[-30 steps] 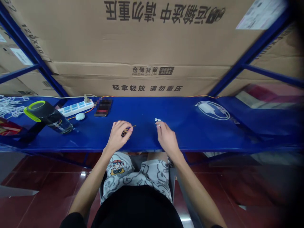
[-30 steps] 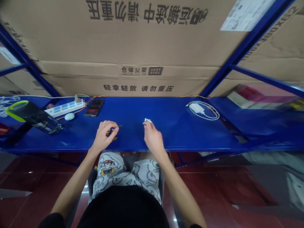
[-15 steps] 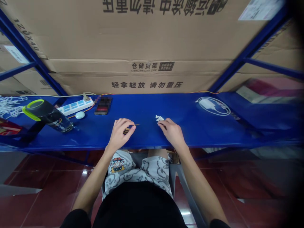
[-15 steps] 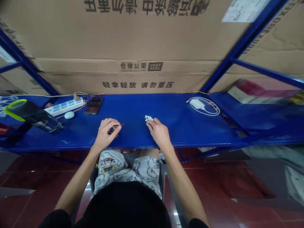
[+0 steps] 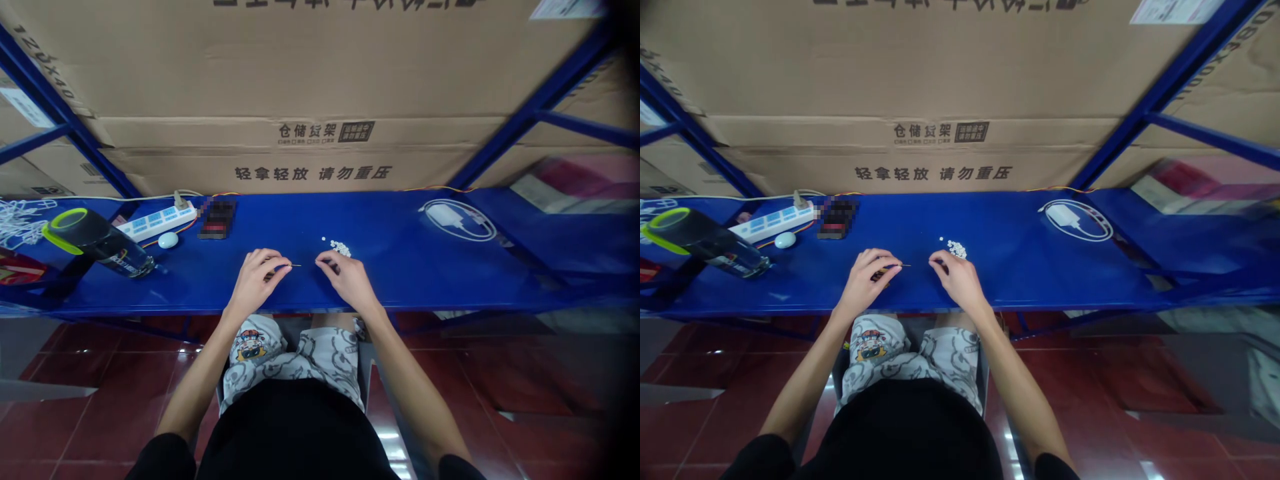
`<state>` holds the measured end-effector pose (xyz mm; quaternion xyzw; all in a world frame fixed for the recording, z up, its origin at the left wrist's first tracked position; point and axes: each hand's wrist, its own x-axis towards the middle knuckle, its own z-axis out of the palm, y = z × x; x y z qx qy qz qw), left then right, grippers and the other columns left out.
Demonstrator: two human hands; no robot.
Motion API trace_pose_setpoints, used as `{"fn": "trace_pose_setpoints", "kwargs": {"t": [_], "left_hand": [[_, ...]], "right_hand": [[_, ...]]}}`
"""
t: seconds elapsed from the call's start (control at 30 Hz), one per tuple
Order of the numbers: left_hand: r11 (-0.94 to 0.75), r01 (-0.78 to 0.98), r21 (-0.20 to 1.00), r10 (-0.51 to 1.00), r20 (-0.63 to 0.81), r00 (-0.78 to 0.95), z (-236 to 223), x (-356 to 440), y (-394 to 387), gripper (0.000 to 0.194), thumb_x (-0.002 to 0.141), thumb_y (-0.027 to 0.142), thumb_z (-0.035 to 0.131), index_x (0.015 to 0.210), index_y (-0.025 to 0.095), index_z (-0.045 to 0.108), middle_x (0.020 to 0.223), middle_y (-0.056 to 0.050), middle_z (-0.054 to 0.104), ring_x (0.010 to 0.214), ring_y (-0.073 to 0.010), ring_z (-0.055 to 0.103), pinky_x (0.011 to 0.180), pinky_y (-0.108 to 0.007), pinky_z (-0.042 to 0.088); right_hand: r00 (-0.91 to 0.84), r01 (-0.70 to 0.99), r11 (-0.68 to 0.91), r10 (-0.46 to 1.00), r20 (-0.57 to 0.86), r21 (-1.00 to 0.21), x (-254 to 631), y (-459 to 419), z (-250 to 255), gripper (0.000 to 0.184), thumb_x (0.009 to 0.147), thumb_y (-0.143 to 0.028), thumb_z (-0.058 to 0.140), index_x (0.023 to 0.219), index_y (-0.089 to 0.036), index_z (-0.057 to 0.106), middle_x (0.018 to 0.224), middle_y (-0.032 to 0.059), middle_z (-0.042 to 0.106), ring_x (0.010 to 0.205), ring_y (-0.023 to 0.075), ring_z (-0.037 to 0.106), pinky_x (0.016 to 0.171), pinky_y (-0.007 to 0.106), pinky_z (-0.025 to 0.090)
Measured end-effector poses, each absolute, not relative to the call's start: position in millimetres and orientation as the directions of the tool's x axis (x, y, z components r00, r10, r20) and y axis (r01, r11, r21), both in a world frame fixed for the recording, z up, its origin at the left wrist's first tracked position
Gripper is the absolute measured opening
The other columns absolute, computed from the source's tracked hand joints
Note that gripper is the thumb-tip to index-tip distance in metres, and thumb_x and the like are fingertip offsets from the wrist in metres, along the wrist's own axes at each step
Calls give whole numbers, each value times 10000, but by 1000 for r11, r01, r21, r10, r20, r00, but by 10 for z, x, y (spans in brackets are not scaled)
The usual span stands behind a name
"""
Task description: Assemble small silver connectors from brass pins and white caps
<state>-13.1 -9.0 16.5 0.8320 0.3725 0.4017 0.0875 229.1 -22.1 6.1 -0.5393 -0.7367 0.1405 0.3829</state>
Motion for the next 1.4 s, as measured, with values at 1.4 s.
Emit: {"fn": "trace_pose_setpoints", "kwargs": {"t": [1.4], "left_hand": [[-685,539,491,729,469,499,226,-139,-119,171,1055,346,550,1007,233,669,1068,-22,730,981,-198,640,910,-375,408]], "right_hand": [[-246,433,660,741,624,-614,1977,-239,87,158,969,-346,658,852,-256,715,901,53,783,842,218,727,792,391,597]]}}
